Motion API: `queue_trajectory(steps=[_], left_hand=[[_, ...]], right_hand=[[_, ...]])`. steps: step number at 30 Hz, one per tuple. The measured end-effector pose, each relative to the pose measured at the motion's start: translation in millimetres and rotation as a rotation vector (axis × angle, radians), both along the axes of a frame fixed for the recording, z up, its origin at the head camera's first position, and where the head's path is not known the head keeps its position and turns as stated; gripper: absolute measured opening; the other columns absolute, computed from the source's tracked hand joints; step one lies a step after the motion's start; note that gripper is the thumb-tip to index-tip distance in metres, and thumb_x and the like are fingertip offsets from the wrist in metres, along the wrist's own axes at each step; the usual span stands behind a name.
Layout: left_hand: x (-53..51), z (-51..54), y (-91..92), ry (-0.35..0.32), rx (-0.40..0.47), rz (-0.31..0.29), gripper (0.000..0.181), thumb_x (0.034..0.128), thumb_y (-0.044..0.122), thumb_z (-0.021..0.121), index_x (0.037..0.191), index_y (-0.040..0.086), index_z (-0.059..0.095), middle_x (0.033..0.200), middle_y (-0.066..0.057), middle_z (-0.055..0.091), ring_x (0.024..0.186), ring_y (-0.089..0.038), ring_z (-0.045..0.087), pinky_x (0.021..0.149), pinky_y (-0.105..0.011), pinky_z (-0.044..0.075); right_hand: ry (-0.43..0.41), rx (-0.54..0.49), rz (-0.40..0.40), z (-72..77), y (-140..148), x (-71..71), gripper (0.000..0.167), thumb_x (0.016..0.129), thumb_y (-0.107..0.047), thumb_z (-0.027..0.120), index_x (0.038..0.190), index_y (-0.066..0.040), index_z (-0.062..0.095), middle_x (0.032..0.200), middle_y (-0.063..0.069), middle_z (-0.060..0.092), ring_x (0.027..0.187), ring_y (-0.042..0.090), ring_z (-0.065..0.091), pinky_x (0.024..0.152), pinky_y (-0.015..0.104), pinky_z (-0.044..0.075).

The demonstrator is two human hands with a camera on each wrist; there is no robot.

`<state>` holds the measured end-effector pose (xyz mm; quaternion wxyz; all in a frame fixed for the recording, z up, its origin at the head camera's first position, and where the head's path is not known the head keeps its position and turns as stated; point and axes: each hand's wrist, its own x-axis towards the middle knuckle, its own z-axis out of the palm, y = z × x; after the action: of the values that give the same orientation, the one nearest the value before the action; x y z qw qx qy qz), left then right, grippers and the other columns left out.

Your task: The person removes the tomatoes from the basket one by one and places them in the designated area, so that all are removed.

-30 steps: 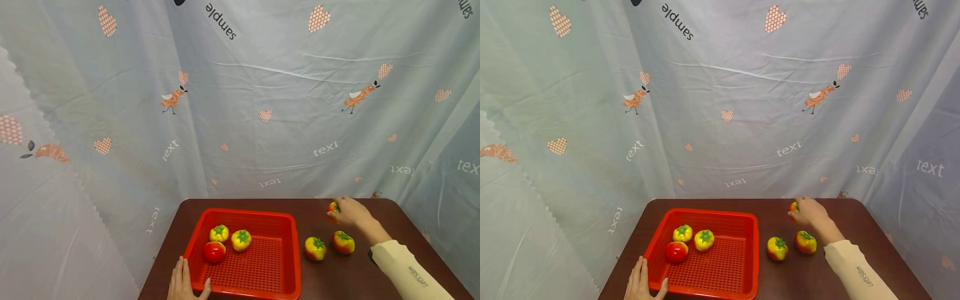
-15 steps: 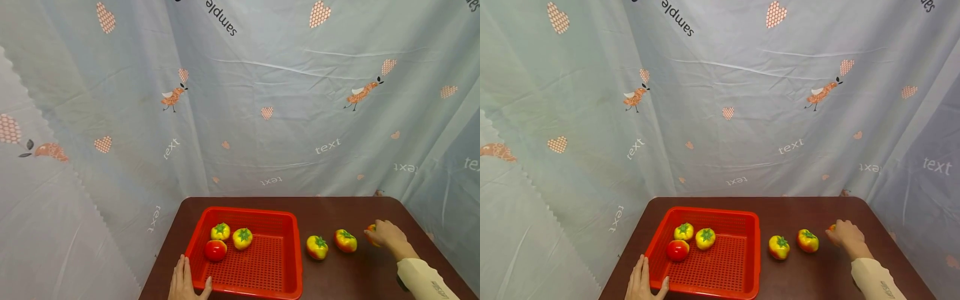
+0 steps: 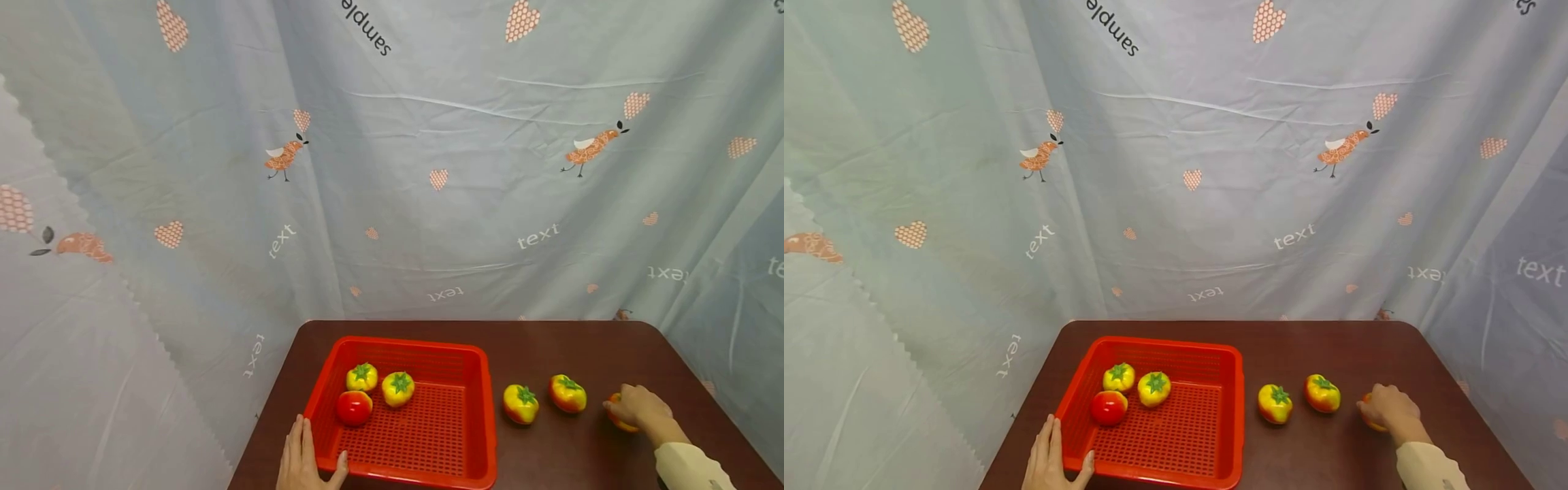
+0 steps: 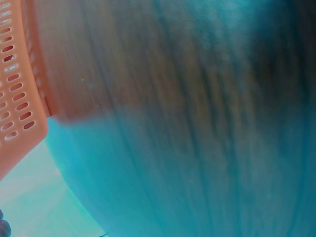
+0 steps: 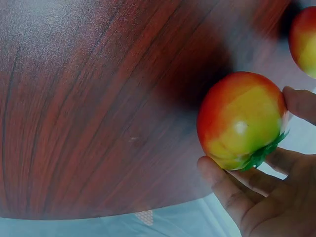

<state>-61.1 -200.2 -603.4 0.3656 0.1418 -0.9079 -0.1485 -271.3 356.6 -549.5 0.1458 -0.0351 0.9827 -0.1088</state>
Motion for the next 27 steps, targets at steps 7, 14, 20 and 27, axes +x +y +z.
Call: queue_trajectory(steps=[7, 14, 20, 27], left_hand=[[-1.2, -1.4, -2.0, 0.052, -0.012, -0.021, 0.094, 0.0612, 0.038, 0.083, 0.135, -0.01, 0.051, 0.141, -0.025, 0.047, 0.117, -0.044, 0.051, 0.087, -0.061, 0.049], [0.2, 1.2, -0.3, -0.002, 0.011, -0.007, 0.093, 0.064, 0.039, 0.083, 0.136, -0.01, 0.049, 0.143, -0.025, 0.045, 0.12, -0.046, 0.05, 0.092, -0.063, 0.047], [0.5, 1.3, 1.0, -0.024, 0.012, 0.005, 0.094, 0.0646, 0.04, 0.082, 0.137, -0.009, 0.049, 0.143, -0.025, 0.046, 0.119, -0.046, 0.05, 0.092, -0.063, 0.047], [0.5, -2.0, -0.5, 0.02, -0.005, -0.01, 0.093, 0.063, 0.038, 0.082, 0.136, -0.01, 0.05, 0.141, -0.026, 0.047, 0.117, -0.048, 0.051, 0.089, -0.064, 0.047]], right_hand=[[-0.009, 0.0, -0.027, -1.9, -3.8, -1.2, 0.067, 0.086, -0.039, 0.067, 0.119, 0.017, 0.05, 0.108, 0.038, 0.055, 0.091, 0.045, 0.058, 0.075, 0.061, 0.05], [-0.007, 0.022, -0.045, -4.2, -5.4, -1.2, 0.076, 0.085, -0.043, 0.069, 0.123, 0.019, 0.048, 0.115, 0.041, 0.052, 0.099, 0.051, 0.057, 0.079, 0.062, 0.051], [0.021, 0.025, -0.045, -3.8, -7.3, -0.8, 0.075, 0.085, -0.042, 0.068, 0.125, 0.019, 0.048, 0.119, 0.042, 0.05, 0.103, 0.057, 0.053, 0.083, 0.063, 0.049], [0.03, -0.003, -0.067, -5.0, -10.7, 2.4, 0.073, 0.086, -0.036, 0.068, 0.124, 0.02, 0.042, 0.111, 0.04, 0.051, 0.097, 0.054, 0.053, 0.081, 0.061, 0.05]])
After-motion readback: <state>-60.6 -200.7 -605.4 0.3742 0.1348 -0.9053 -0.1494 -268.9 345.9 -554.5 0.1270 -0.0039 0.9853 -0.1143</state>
